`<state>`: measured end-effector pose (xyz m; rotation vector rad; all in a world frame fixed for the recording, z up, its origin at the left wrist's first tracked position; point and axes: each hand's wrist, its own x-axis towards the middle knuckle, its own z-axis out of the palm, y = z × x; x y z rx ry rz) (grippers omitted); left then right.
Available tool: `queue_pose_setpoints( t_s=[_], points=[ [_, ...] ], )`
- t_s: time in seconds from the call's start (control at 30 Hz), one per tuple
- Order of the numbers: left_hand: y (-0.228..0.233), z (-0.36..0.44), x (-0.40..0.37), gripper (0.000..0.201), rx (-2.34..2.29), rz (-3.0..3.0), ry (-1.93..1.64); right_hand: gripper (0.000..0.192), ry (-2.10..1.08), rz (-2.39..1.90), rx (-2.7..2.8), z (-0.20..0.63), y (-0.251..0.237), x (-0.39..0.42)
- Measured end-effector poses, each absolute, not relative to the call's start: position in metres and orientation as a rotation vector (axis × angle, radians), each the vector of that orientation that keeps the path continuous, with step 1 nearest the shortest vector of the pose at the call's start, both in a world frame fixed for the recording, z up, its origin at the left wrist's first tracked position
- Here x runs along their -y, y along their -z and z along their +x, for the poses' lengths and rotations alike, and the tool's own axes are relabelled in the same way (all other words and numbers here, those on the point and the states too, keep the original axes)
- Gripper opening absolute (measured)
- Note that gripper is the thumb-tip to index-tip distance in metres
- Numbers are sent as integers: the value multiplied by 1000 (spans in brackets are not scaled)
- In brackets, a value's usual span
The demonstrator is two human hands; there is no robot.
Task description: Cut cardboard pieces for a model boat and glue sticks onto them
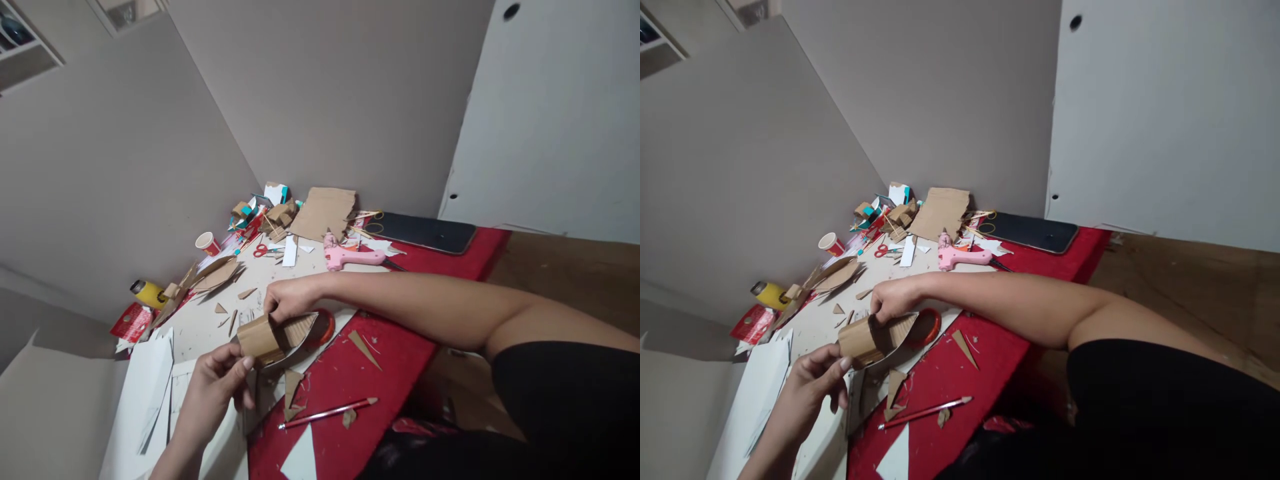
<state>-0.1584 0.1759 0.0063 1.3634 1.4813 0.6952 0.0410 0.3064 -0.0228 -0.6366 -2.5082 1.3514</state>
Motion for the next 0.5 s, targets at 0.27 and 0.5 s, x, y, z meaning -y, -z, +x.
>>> queue_pose_setpoints(
  t_s=[0.27,0.5],
  points=[
    [-9,-155,-166,33,-1566,1344,-677,14,-1459,-605,2483,39,25,-306],
    [-3,-165,-151,41,-1856,1814,-773,19,-1508,-639,2487,39,30,-311]
  ],
)
